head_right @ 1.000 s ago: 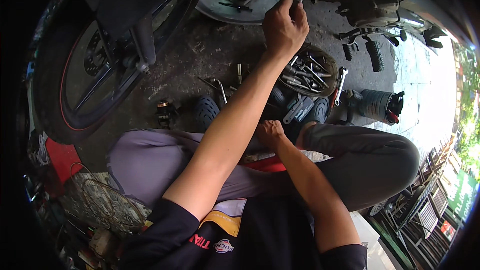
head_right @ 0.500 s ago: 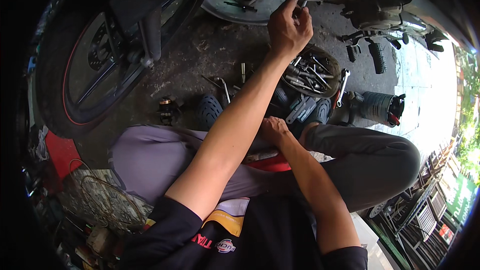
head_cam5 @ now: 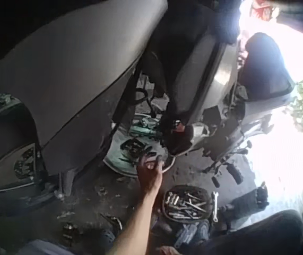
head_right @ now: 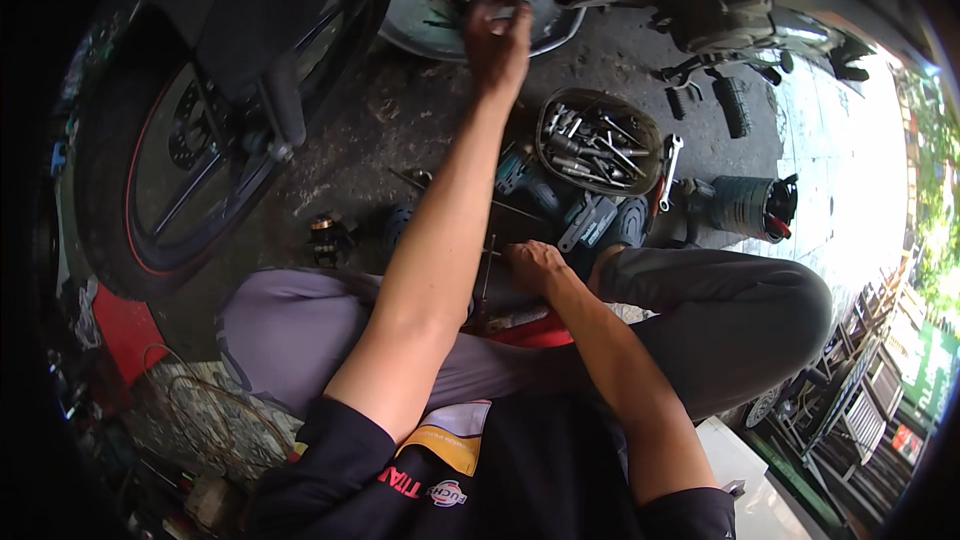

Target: The recorder is repairing the internal mechanical components of a motorcycle, removing and inspecting parts from the engine or transmission area.

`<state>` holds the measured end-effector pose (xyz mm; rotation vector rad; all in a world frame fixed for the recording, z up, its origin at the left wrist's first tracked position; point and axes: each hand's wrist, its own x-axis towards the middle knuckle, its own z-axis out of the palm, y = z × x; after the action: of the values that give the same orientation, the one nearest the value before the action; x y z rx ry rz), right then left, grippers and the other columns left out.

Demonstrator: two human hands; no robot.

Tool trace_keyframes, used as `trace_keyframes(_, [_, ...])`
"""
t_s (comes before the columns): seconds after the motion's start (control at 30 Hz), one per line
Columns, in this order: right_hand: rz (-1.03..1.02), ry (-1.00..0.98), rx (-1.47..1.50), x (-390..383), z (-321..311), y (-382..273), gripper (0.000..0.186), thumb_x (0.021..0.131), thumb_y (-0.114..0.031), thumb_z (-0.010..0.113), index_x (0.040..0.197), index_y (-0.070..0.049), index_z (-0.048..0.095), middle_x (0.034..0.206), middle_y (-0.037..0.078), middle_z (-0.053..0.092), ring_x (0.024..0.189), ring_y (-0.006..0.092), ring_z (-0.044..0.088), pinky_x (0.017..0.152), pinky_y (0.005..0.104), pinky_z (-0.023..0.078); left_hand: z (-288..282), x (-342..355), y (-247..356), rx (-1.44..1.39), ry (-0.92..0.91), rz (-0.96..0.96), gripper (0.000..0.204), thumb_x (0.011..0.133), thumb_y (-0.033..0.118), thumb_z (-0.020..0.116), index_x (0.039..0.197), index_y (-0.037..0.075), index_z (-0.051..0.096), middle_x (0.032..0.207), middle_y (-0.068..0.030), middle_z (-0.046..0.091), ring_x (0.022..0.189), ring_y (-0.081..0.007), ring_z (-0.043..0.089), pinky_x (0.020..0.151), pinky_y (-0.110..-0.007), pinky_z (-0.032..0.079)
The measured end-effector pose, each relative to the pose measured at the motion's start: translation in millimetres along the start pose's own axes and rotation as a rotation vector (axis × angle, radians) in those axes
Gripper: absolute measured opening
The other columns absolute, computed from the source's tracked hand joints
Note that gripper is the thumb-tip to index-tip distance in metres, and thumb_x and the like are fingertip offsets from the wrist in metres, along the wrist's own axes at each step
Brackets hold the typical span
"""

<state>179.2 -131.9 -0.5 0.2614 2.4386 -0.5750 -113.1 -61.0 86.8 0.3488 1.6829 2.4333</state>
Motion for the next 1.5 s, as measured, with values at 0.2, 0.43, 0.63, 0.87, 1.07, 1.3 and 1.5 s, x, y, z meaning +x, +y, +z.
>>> trace_keyframes(0.2, [0.125, -0.053, 0.191, 1.8, -49.6, -11.1, 0.032, 0.093, -0.033, 0.064, 0.112, -0.008, 0.073, 0.108, 0.019, 0.075, 0.106, 0.0362, 0.071, 0.093, 0.0458, 0.057, -16.5, 41.6, 15.6, -0.079, -0.087, 0.171, 0.063, 0.080, 0.013, 0.085, 0.135, -0.002, 0.057, 0.125, -0.0135, 0.064, 0.107, -0.0238, 0.064, 0.094, -0.036, 0.052])
trace_keyframes(0.43, [0.173, -0.013, 0.304, 1.8, -59.4, 2.0, 0.036, 0.094, -0.038, 0.065, 0.116, -0.010, 0.073, 0.114, 0.019, 0.074, 0.110, 0.0357, 0.070, 0.095, 0.0454, 0.056, -21.2, 46.8, 45.8, -0.049, -0.255, 0.155, 0.065, 0.084, 0.011, 0.085, 0.139, -0.004, 0.053, 0.122, -0.0133, 0.066, 0.106, -0.0199, 0.063, 0.092, -0.033, 0.051])
trace_keyframes(0.63, [0.134, -0.102, 0.169, 0.2, -34.4, -3.6, 0.039, 0.091, -0.038, 0.067, 0.112, -0.006, 0.074, 0.112, 0.021, 0.074, 0.109, 0.0353, 0.071, 0.096, 0.0435, 0.057, -12.7, 40.7, 63.7, -0.061, -0.333, 0.136, 0.068, 0.086, 0.008, 0.083, 0.142, -0.003, 0.048, 0.131, -0.0121, 0.062, 0.113, -0.0187, 0.062, 0.100, -0.032, 0.050])
trace_keyframes(0.87, [0.123, -0.103, 0.197, -1.7, -38.0, 1.7, 0.039, 0.092, -0.039, 0.066, 0.113, -0.007, 0.074, 0.114, 0.020, 0.074, 0.112, 0.0351, 0.070, 0.098, 0.0434, 0.056, -13.7, 33.4, 87.3, 0.034, -0.528, 0.178, 0.067, 0.084, 0.009, 0.086, 0.139, 0.001, 0.048, 0.127, -0.0088, 0.061, 0.118, -0.0178, 0.060, 0.103, -0.032, 0.050])
trace_keyframes(1.07, [0.098, -0.078, 0.198, 6.2, -36.5, 8.5, 0.039, 0.094, -0.040, 0.065, 0.116, -0.009, 0.074, 0.117, 0.019, 0.073, 0.114, 0.0350, 0.069, 0.099, 0.0437, 0.056, -20.7, 29.7, 67.4, 0.089, -0.534, 0.163, 0.068, 0.085, 0.013, 0.087, 0.139, 0.001, 0.047, 0.127, -0.0075, 0.060, 0.119, -0.0180, 0.058, 0.102, -0.033, 0.049])
trace_keyframes(1.3, [0.110, -0.113, 0.187, 3.2, -38.5, 0.6, 0.041, 0.094, -0.042, 0.065, 0.118, -0.009, 0.073, 0.117, 0.019, 0.073, 0.114, 0.0347, 0.069, 0.099, 0.0437, 0.056, -45.3, 4.2, 23.4, 0.146, -0.437, -0.361, 0.073, 0.098, 0.060, 0.057, 0.145, 0.004, 0.047, 0.134, -0.0122, 0.063, 0.124, -0.0229, 0.060, 0.102, -0.041, 0.049])
trace_keyframes(1.5, [0.140, -0.046, 0.224, -1.3, -42.3, 9.4, 0.040, 0.092, -0.042, 0.069, 0.113, -0.008, 0.075, 0.113, 0.022, 0.073, 0.112, 0.0366, 0.070, 0.099, 0.0449, 0.055, -81.4, -22.6, -12.7, 0.037, -0.412, -0.735, 0.086, 0.099, 0.078, 0.034, 0.144, 0.007, 0.050, 0.137, -0.0133, 0.063, 0.123, -0.0282, 0.062, 0.100, -0.048, 0.052])
